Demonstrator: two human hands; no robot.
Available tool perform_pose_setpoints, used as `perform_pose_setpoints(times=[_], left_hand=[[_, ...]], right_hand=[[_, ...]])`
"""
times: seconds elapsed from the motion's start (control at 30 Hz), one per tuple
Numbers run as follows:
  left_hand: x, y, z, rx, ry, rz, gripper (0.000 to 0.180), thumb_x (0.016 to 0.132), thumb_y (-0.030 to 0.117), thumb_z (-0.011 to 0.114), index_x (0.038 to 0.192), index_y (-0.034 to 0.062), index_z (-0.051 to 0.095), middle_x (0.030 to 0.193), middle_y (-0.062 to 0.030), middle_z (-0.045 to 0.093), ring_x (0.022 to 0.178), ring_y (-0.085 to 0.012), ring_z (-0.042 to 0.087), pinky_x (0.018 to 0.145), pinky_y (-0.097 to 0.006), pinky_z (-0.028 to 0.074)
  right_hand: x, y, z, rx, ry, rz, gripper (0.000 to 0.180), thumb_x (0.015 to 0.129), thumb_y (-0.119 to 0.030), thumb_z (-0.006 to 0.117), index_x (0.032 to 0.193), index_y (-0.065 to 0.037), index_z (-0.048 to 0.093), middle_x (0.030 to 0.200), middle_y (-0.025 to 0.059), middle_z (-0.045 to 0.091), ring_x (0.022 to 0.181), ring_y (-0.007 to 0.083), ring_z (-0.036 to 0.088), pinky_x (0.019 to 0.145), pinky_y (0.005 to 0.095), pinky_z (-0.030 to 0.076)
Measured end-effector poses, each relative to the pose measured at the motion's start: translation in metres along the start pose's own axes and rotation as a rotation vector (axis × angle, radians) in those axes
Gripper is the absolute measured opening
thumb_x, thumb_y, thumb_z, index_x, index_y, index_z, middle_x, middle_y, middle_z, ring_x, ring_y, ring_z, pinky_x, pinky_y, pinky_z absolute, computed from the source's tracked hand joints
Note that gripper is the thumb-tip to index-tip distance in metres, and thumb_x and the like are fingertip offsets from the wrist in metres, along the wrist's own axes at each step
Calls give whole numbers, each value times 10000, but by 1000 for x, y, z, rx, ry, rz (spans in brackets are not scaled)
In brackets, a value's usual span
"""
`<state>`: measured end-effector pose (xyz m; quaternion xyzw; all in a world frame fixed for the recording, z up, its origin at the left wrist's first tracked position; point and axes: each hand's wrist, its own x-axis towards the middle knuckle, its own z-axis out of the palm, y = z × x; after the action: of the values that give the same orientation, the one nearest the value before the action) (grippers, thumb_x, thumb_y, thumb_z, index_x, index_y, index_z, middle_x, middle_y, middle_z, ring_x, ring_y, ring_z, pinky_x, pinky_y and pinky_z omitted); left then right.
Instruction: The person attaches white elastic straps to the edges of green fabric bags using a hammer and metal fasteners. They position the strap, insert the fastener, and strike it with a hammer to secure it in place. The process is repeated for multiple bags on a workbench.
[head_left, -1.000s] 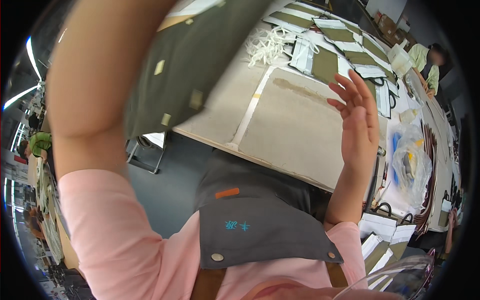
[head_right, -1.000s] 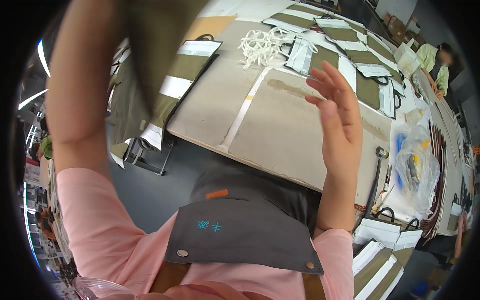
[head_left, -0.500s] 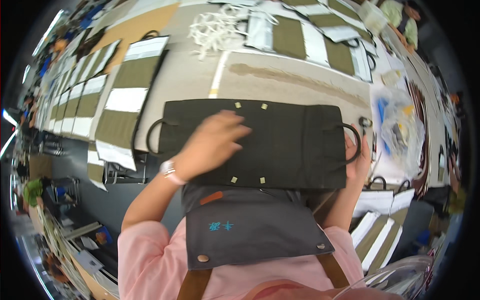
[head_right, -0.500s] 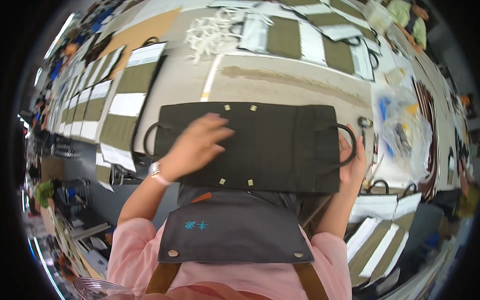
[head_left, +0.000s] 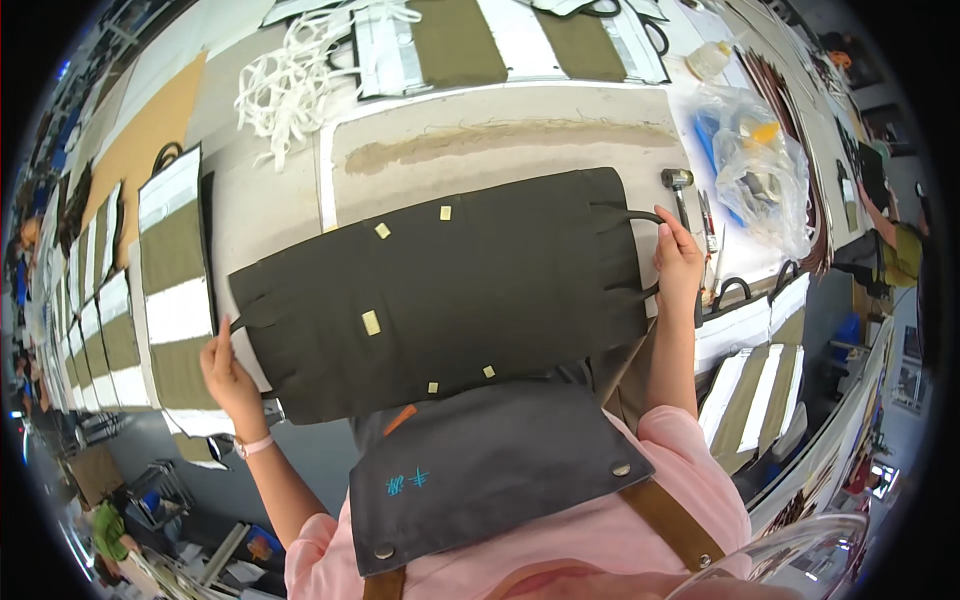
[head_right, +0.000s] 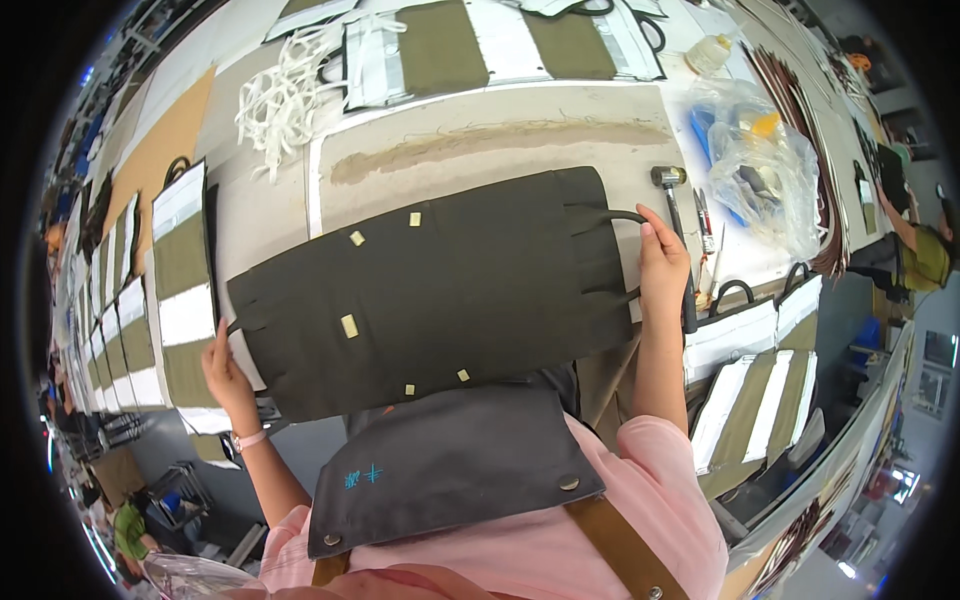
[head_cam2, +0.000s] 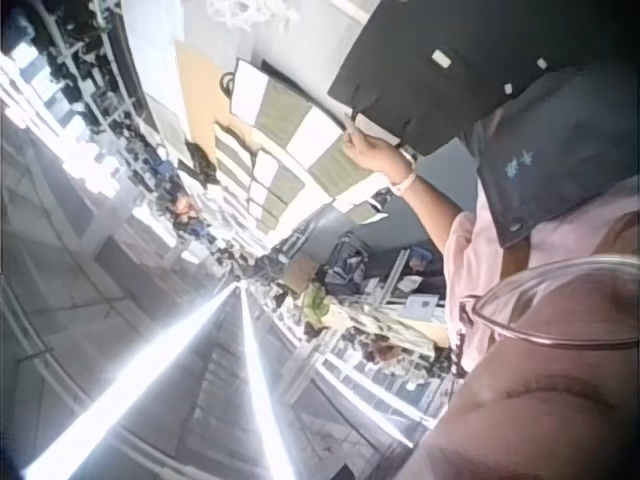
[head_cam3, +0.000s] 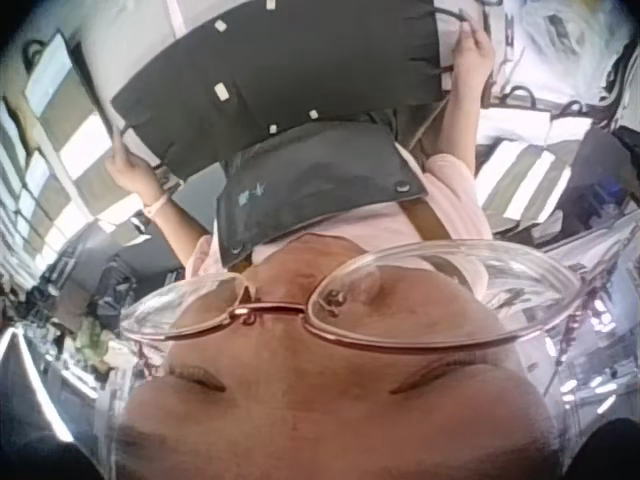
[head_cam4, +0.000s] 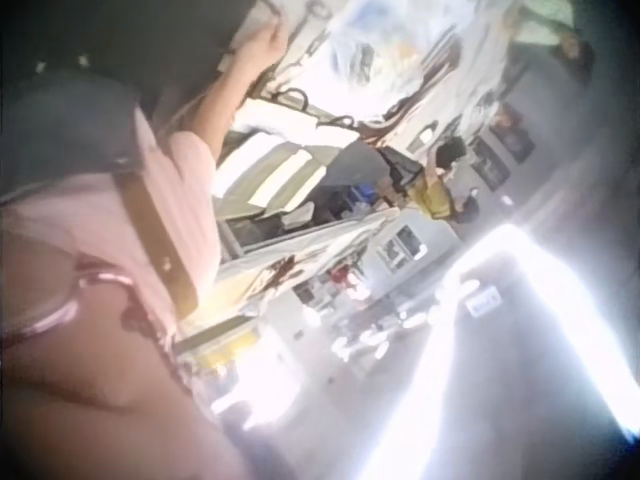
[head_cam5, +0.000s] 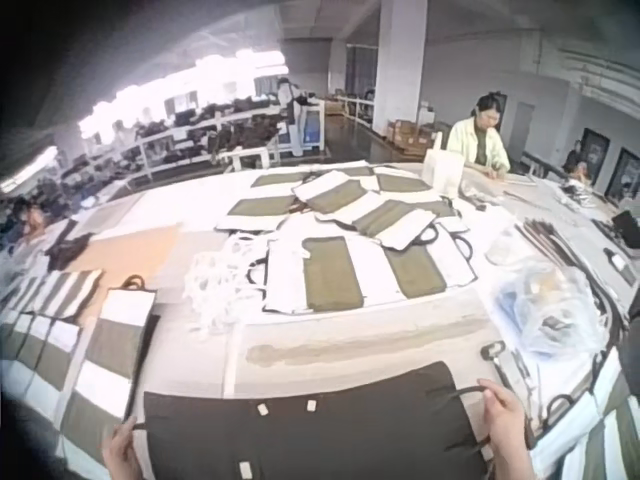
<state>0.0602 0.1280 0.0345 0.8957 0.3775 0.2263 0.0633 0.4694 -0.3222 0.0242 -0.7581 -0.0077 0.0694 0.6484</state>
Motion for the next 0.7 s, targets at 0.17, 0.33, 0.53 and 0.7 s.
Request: perform_pose_setpoints(times=[0.17,0.33,0.53,0.7], left_hand=[[35,9,-5,0,84,-45,573,888,-128,494,1335,181,675,986,-97,575,908,-234,592,857,-328,492],[44,23,36,315,-136,1,548,871,-93,539,1296,214,695,1015,-113,645,957,-278,629,871,-388,509],[64,86,43,307,-193,142,509,971,175,599,1458,75,492,1491,-198,476,1421,-406,388,1175,-540,279],[55,132,79,190,-378,266,669,957,357,620,1543,136,388,1596,-198,325,1475,-411,288,1186,-551,234]], right_hand=[[-2,-19,16,-67,119,-99,280,1023,-132,574,1250,-14,689,656,-100,402,554,23,324,510,213,280],[14,-11,27,-916,132,-205,241,966,-101,583,1134,-102,757,1118,141,658,1034,281,603,909,393,458],[19,-29,75,-1385,74,-667,420,932,-211,631,1339,-107,612,1434,221,492,1366,443,407,1094,582,349],[-15,-34,168,-1228,-571,-816,713,915,-444,650,1484,-71,436,1547,142,410,1443,381,340,1166,574,261]])
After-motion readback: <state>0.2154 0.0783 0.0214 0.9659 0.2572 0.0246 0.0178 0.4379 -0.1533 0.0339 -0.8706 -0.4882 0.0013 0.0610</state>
